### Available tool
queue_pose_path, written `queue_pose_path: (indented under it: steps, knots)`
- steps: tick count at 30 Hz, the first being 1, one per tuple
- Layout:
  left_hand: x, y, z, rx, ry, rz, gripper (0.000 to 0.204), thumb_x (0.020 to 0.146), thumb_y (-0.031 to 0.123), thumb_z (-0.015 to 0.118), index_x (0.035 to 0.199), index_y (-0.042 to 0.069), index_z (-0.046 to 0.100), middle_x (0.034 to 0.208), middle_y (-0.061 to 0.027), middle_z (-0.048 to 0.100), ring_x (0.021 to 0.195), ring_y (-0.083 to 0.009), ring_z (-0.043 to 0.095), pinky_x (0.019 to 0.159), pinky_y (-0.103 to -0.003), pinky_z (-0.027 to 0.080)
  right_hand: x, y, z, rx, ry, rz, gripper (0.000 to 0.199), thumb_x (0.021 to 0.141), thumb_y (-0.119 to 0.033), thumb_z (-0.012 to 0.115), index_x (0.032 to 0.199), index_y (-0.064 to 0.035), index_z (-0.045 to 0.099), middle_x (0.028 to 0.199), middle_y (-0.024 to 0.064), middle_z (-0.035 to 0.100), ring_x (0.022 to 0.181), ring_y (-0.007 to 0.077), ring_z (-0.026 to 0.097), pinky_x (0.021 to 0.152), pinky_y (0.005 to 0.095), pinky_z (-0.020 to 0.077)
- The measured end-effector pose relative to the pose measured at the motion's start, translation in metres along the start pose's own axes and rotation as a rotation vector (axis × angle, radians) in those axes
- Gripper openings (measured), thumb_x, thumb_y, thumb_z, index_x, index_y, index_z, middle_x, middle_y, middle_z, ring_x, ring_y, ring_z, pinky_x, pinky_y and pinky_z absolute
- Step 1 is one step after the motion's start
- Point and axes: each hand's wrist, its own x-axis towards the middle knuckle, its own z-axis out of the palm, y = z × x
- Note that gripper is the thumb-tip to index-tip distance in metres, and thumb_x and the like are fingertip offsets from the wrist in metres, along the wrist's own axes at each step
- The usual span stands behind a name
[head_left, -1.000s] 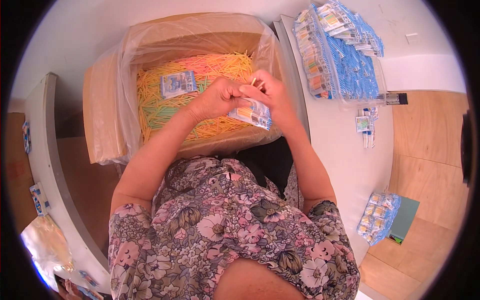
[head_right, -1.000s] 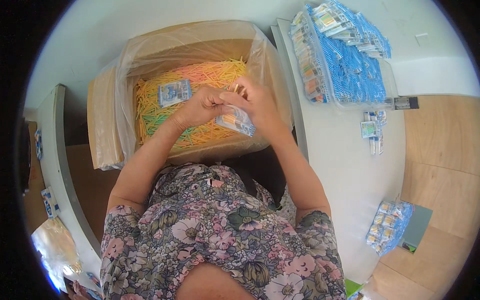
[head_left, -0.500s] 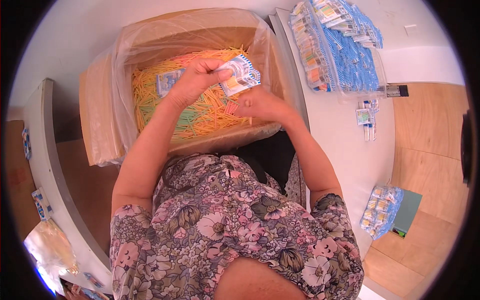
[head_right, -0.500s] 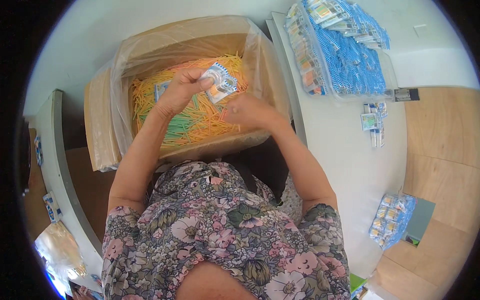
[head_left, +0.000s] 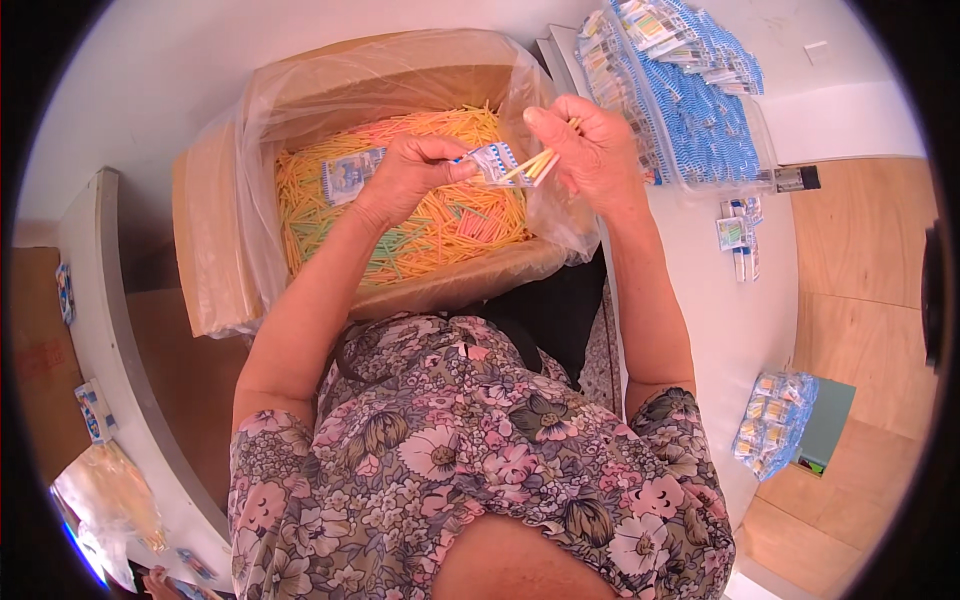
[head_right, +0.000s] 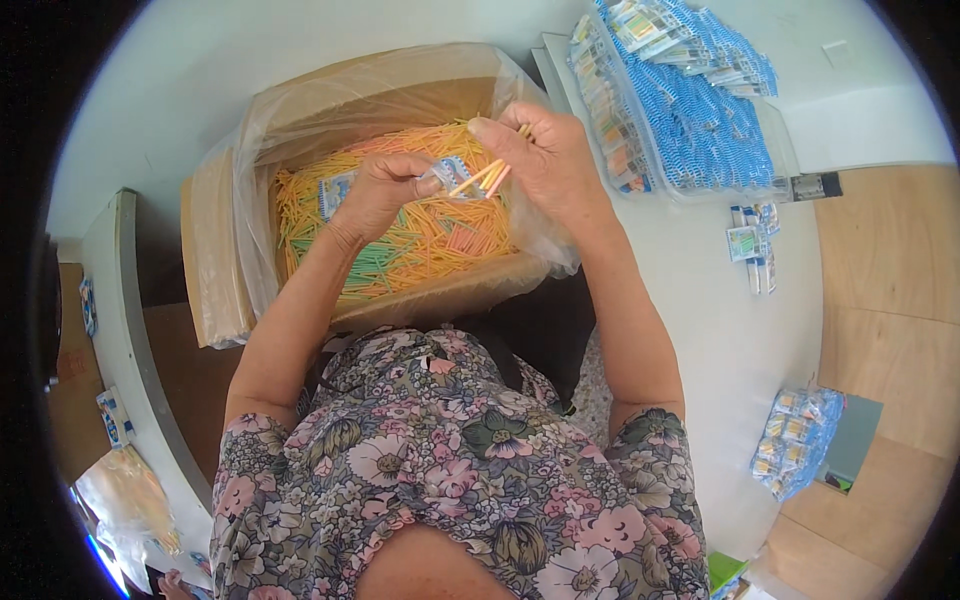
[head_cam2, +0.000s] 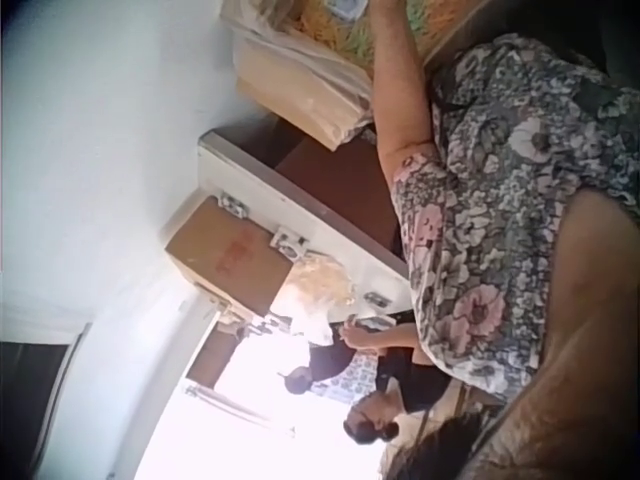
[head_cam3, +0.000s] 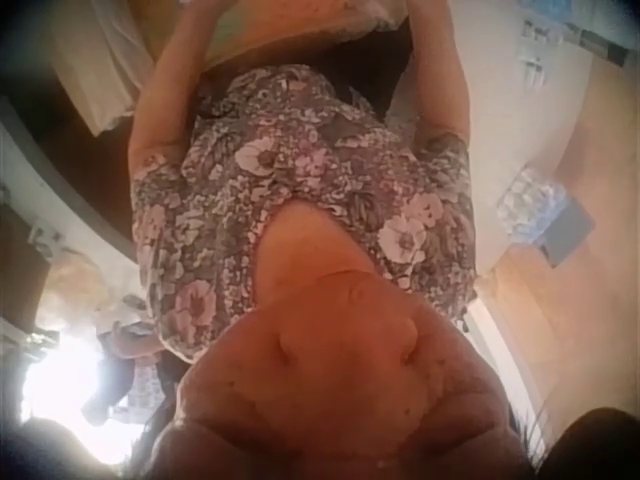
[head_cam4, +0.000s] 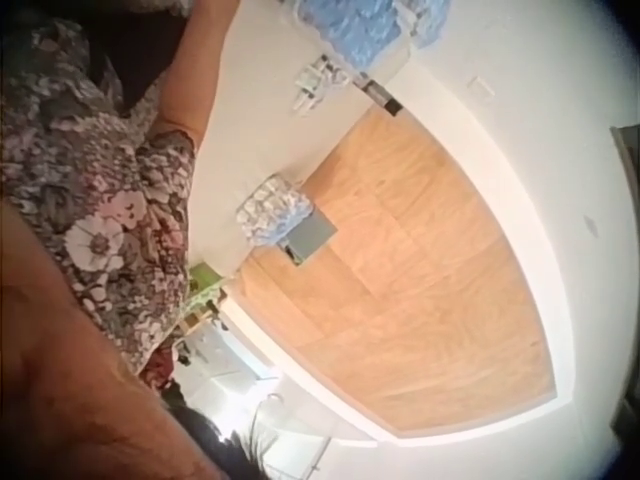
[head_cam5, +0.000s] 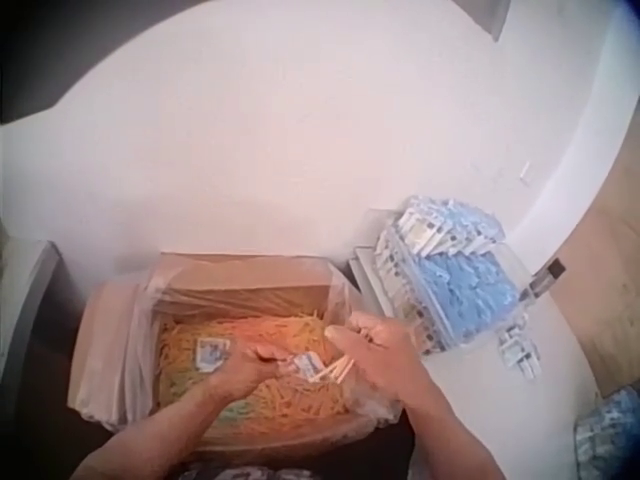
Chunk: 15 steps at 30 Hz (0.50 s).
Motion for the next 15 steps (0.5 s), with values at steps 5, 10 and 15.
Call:
queue_pose_path:
  steps: [5, 10, 15]
  knots:
    - [-0.001, 0.000, -0.001, -0.008, -0.012, -0.003, 0.014, 0.081, 0.007, 0.069, 0.093, 0.001, 0.070, 0.083, -0.0003, 0.065, 0.078, -0.0068, 0.057, 0.073, -0.022, 0.047, -0.001, -0.013, -0.013, -0.059, -0.009, 0.142, 0.030, 0.087, -0.024, 0.064, 0.066, -0.0057, 0.053, 0.050, -0.0031, 0.045, 0.039, 0.0027, 0.038, 0.036, 0.0204, 0.0259]
    - [-0.001, 0.002, 0.002, 0.058, -0.018, -0.013, 0.015, 0.081, 0.008, 0.068, 0.094, 0.001, 0.070, 0.083, -0.0003, 0.066, 0.078, -0.0067, 0.057, 0.073, -0.022, 0.047, 0.001, -0.010, -0.002, -0.532, 0.155, -0.199, 0.024, 0.084, -0.019, 0.066, 0.070, -0.0034, 0.055, 0.049, 0.0001, 0.045, 0.043, 0.0061, 0.043, 0.039, 0.0246, 0.0301]
    - [0.001, 0.004, 0.002, 0.041, -0.018, -0.034, 0.015, 0.082, 0.009, 0.067, 0.094, 0.000, 0.070, 0.082, -0.0009, 0.066, 0.077, -0.0070, 0.057, 0.073, -0.022, 0.047, 0.003, -0.004, 0.007, -0.674, 0.274, -0.484, 0.021, 0.081, -0.014, 0.069, 0.070, -0.0033, 0.055, 0.051, 0.0048, 0.049, 0.044, 0.0099, 0.047, 0.041, 0.0265, 0.0345]
